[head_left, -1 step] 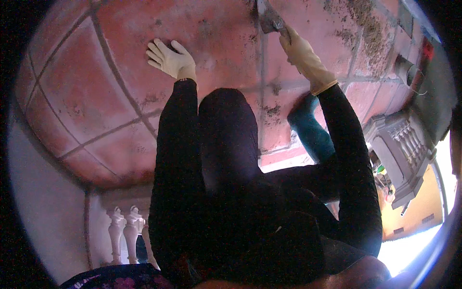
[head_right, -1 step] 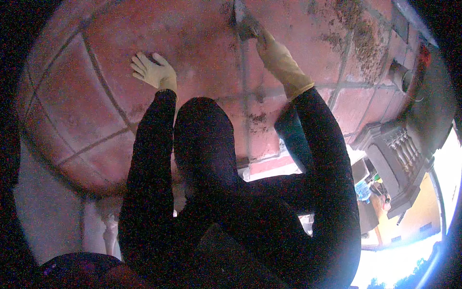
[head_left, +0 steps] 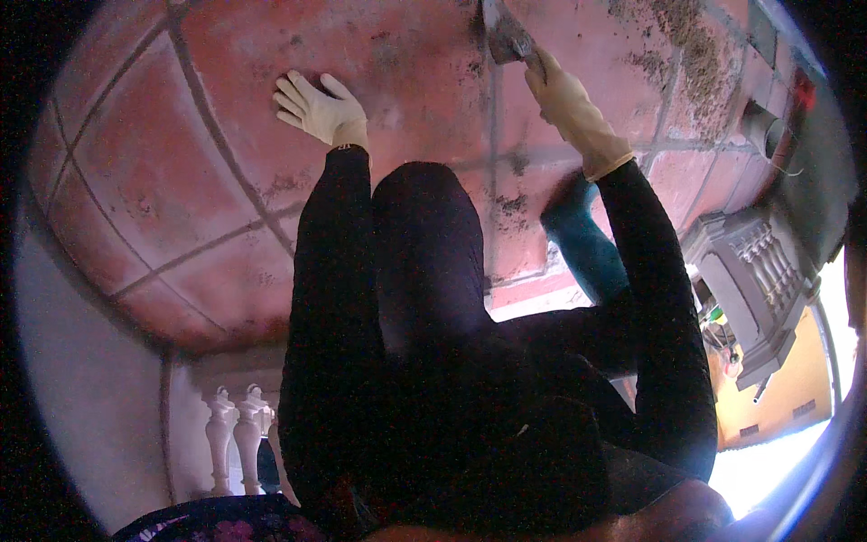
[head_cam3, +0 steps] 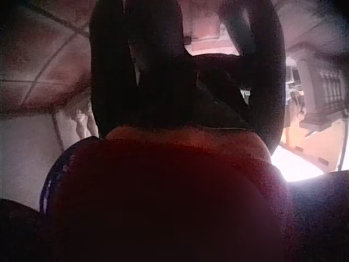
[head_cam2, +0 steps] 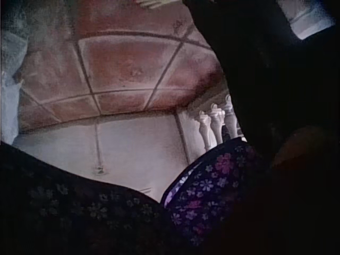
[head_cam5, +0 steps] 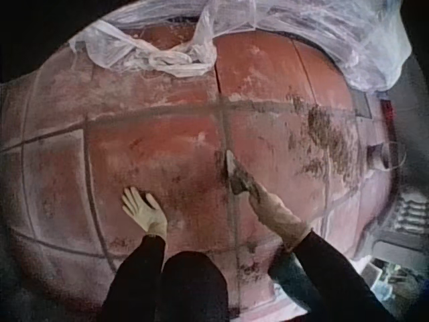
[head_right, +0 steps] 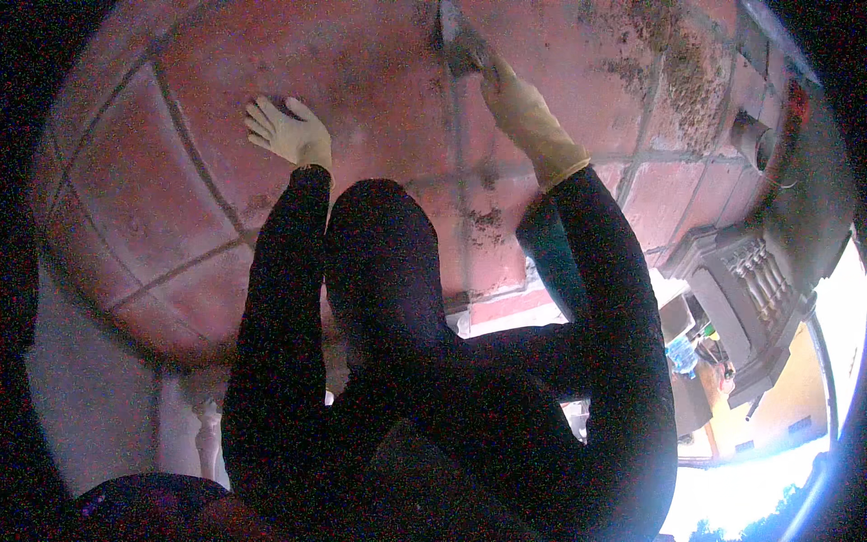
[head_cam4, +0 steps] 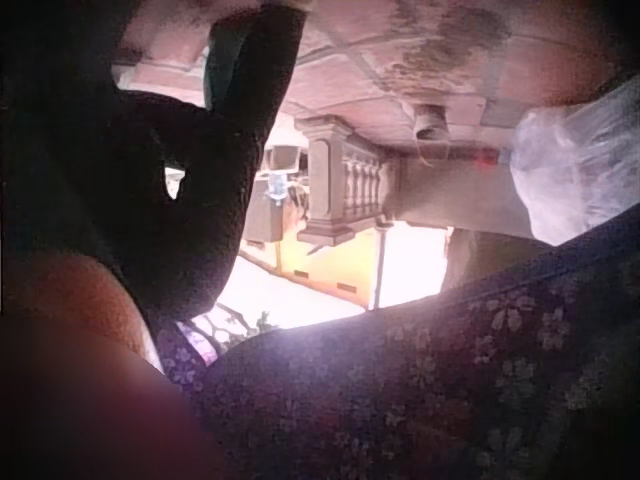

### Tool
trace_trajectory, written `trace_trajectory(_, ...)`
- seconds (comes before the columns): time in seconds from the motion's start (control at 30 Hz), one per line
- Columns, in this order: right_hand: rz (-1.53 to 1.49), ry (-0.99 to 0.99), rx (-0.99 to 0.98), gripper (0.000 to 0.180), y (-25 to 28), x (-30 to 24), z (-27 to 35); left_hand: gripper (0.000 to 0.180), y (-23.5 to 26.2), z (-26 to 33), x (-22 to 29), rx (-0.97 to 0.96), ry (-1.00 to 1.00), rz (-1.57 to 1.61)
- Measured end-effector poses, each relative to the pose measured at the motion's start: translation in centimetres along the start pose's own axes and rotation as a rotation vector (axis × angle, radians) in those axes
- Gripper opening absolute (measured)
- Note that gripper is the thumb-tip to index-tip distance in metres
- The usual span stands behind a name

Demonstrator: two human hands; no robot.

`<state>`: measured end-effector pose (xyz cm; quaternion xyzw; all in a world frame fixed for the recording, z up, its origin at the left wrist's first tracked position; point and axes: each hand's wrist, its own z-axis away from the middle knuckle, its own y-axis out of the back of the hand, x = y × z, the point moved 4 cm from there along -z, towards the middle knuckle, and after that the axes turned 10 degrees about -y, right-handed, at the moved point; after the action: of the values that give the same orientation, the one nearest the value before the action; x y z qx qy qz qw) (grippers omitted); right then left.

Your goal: The person applies grout to the joints between red floor tiles using a trowel. They spread the material into the gaps and smooth the surface while kneeling on the floor.

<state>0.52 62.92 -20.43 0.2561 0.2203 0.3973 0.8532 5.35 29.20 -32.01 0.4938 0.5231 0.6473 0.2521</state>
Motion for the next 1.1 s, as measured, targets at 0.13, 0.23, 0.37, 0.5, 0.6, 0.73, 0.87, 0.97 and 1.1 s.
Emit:
trace_trajectory(0.13,0.025,0.049,0.018,0.05,-1.8,2.4,1.6,0.059,0.3,0.1,0.1,0.001,-0.002,0.003)
trace_trajectory(0.23,0.024,0.077,0.005,0.049,-3.0,4.8,2.8,0.059,0.3,-0.2,0.3,0.002,-0.012,0.003)
trace_trajectory(0.37,0.094,0.199,0.112,0.047,-4.4,6.4,4.0,0.06,-0.1,-0.6,0.4,-0.005,-0.011,-0.007)
trace_trajectory(0.5,0.164,0.053,0.04,0.049,-6.0,8.5,5.5,0.059,0.0,-0.6,0.4,-0.026,-0.001,-0.015)
trace_trajectory(0.6,0.199,-0.006,0.0,0.051,-6.9,10.0,6.9,0.058,0.2,-0.6,0.5,-0.015,0.0,-0.016)
trace_trajectory(0.73,0.202,0.002,0.049,0.053,-8.1,11.3,8.0,0.058,0.2,-0.6,0.6,0.011,-0.01,-0.023)
trace_trajectory(0.87,0.25,-0.073,0.001,0.054,-9.2,12.7,9.0,0.058,0.0,-0.7,0.5,0.024,-0.03,-0.047)
trace_trajectory(0.97,0.214,-0.034,0.028,0.055,-9.5,13.5,10.1,0.058,-0.1,-0.7,0.4,0.027,-0.036,-0.061)
trace_trajectory(1.1,0.244,-0.097,-0.019,0.054,-10.8,14.7,11.3,0.06,-0.2,-0.7,0.4,0.022,0.003,-0.032)
